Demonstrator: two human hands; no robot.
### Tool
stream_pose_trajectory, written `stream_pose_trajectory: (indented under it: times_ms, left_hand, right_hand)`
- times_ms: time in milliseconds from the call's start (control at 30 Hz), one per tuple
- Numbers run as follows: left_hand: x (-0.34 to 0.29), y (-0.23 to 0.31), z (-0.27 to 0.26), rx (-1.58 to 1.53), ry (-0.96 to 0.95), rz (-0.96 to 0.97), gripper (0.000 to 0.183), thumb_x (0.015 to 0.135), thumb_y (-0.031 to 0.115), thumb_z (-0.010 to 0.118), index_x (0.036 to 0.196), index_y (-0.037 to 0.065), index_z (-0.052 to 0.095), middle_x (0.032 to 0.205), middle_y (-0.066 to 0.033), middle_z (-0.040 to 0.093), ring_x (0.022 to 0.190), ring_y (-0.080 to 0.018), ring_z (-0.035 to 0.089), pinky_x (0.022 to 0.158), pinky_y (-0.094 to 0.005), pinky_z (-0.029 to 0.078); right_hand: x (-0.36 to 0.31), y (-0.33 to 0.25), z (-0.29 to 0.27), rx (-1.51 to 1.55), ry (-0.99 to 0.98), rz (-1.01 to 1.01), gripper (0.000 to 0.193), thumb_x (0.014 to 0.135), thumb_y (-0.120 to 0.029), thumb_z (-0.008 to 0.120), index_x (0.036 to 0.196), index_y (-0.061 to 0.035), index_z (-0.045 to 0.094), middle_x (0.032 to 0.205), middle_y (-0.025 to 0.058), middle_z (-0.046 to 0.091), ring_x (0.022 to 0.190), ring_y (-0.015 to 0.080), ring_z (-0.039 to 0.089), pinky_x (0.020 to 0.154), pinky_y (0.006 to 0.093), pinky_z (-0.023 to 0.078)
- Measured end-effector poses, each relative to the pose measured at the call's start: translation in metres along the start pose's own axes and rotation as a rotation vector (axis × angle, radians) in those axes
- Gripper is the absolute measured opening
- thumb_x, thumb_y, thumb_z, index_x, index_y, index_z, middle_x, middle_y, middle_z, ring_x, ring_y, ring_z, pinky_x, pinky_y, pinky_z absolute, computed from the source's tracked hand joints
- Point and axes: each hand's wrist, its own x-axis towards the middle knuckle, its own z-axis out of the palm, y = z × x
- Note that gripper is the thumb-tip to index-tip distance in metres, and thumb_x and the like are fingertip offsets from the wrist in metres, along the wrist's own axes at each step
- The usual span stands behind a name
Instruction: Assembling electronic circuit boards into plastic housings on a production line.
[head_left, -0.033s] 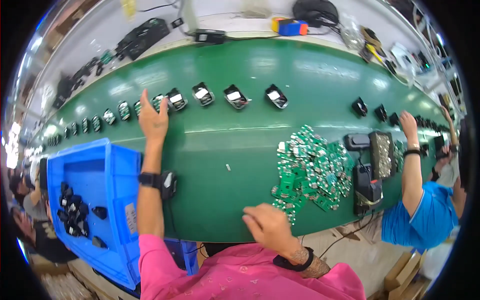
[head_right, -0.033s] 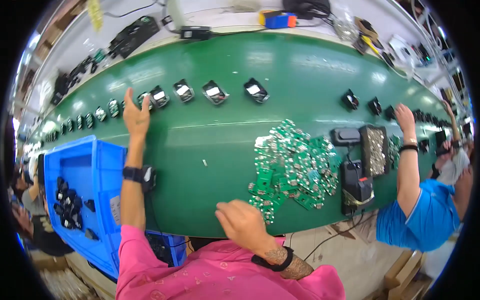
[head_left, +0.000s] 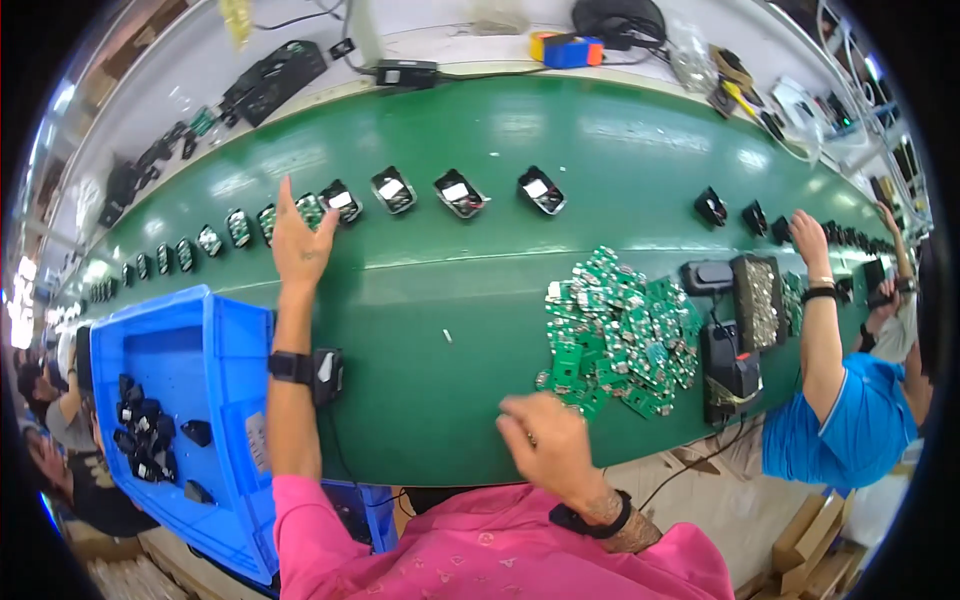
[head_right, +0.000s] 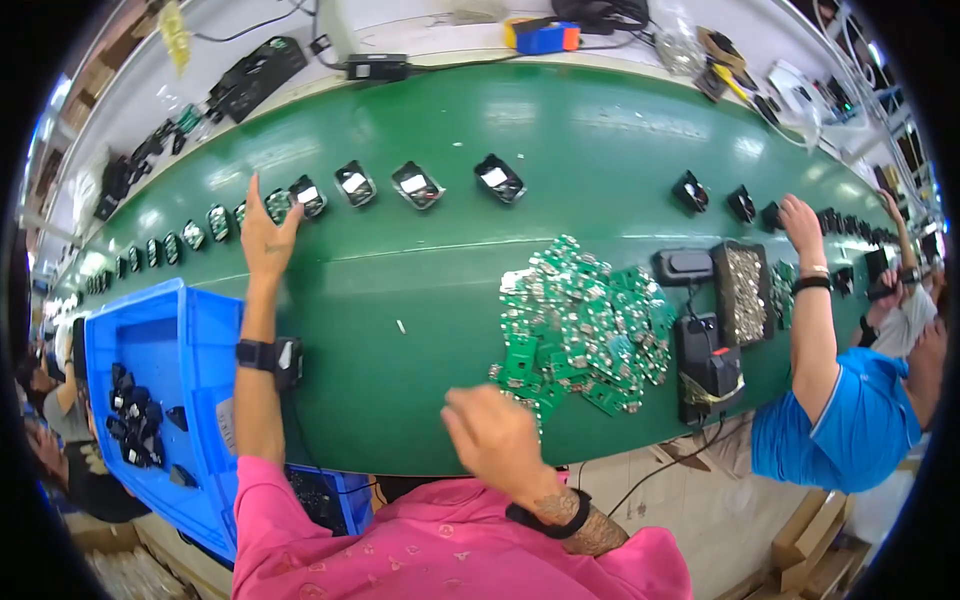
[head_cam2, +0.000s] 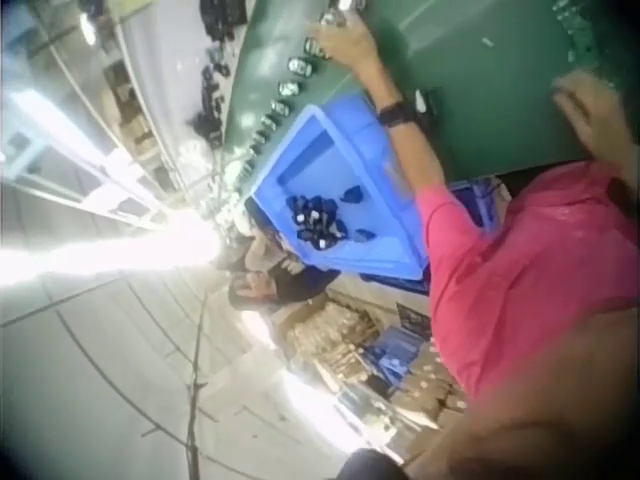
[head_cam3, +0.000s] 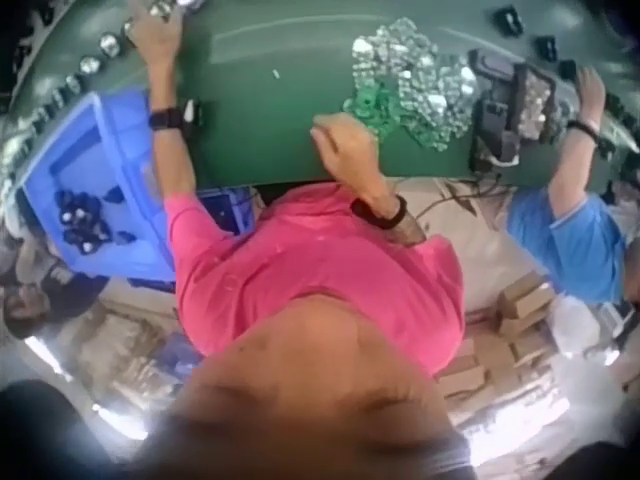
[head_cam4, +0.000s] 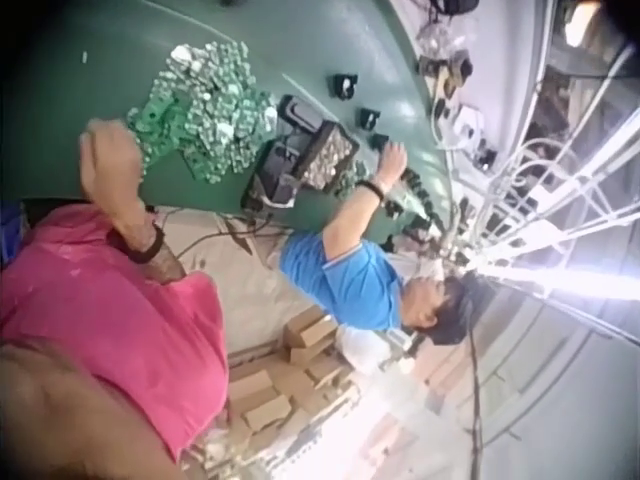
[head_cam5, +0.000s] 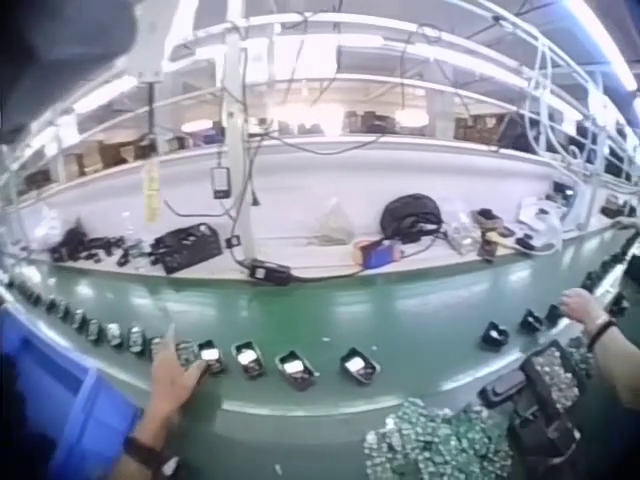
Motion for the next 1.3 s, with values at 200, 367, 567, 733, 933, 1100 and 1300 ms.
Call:
stream_pose_trajectory:
  times_ms: [200,367,567,733,933,1100,1300]
  left_hand:
    - [0.018,0.017,0.001,-0.007,-0.561,-0.092,0.087,0.07,0.031,0.082,0.141,-0.002,0.045,0.127,-0.0248,0.059,0.111,-0.0384,0.061,0.092,-0.0421,0.05]
    - [0.024,0.038,-0.012,0.018,-0.471,-0.013,0.071,0.07,0.03,0.083,0.131,0.003,0.058,0.12,-0.022,0.062,0.104,-0.0353,0.065,0.087,-0.0397,0.052]
    - [-0.006,0.079,-0.077,-0.876,-0.542,-0.455,0.058,0.078,0.021,0.081,0.128,0.002,0.059,0.115,-0.011,0.058,0.097,-0.0208,0.066,0.081,-0.0311,0.056]
    - [-0.084,0.122,-0.121,-1.752,-0.781,-0.96,0.075,0.074,0.035,0.084,0.131,0.003,0.046,0.121,-0.0122,0.059,0.102,-0.0197,0.062,0.077,-0.0323,0.056]
    - [-0.138,0.186,-0.15,-1.81,-0.687,-1.095,0.054,0.081,0.037,0.074,0.118,0.004,0.054,0.122,-0.0133,0.055,0.102,-0.0245,0.062,0.071,-0.0306,0.053]
    - [-0.162,0.203,-0.149,-2.034,-0.788,-1.348,0.04,0.085,0.035,0.061,0.11,0.005,0.052,0.129,-0.0179,0.055,0.104,-0.0334,0.061,0.07,-0.0335,0.049]
    - [-0.17,0.21,-0.155,-1.709,-0.854,-1.191,0.028,0.093,0.033,0.049,0.095,0.005,0.053,0.122,-0.0135,0.058,0.097,-0.0204,0.058,0.072,-0.0291,0.045]
  right_hand:
    - [0.028,0.016,-0.047,-0.437,0.063,0.244,0.045,0.077,-0.018,0.08,0.114,0.0003,0.061,0.105,0.0149,0.055,0.09,0.0337,0.061,0.074,0.0416,0.051]
    - [0.028,0.016,-0.045,-0.432,-0.038,0.274,0.049,0.073,-0.018,0.083,0.114,-0.0036,0.061,0.106,0.0147,0.055,0.086,0.0335,0.062,0.072,0.0419,0.052]
    - [0.024,0.029,-0.048,-0.021,-0.02,0.353,0.036,0.079,-0.003,0.077,0.112,0.0002,0.062,0.089,0.0115,0.06,0.058,0.0164,0.061,0.056,0.0302,0.049]
    - [0.022,0.015,-0.058,0.534,0.163,0.538,0.025,0.089,0.004,0.064,0.114,0.0038,0.064,0.087,0.0054,0.065,0.07,0.0108,0.065,0.059,0.0221,0.051]
    - [0.03,0.0,-0.035,0.751,0.23,0.416,0.02,0.089,0.006,0.063,0.108,0.0063,0.062,0.09,0.0078,0.067,0.075,0.0132,0.066,0.067,0.0243,0.054]
    - [0.029,-0.011,-0.019,0.847,0.226,0.368,0.019,0.089,0.007,0.061,0.108,0.0059,0.061,0.089,0.0078,0.066,0.079,0.0158,0.069,0.069,0.0264,0.056]
    - [0.018,-0.005,-0.01,0.703,0.206,0.455,0.016,0.088,0.003,0.068,0.104,0.0044,0.067,0.089,0.0024,0.064,0.078,0.007,0.059,0.071,0.0207,0.048]
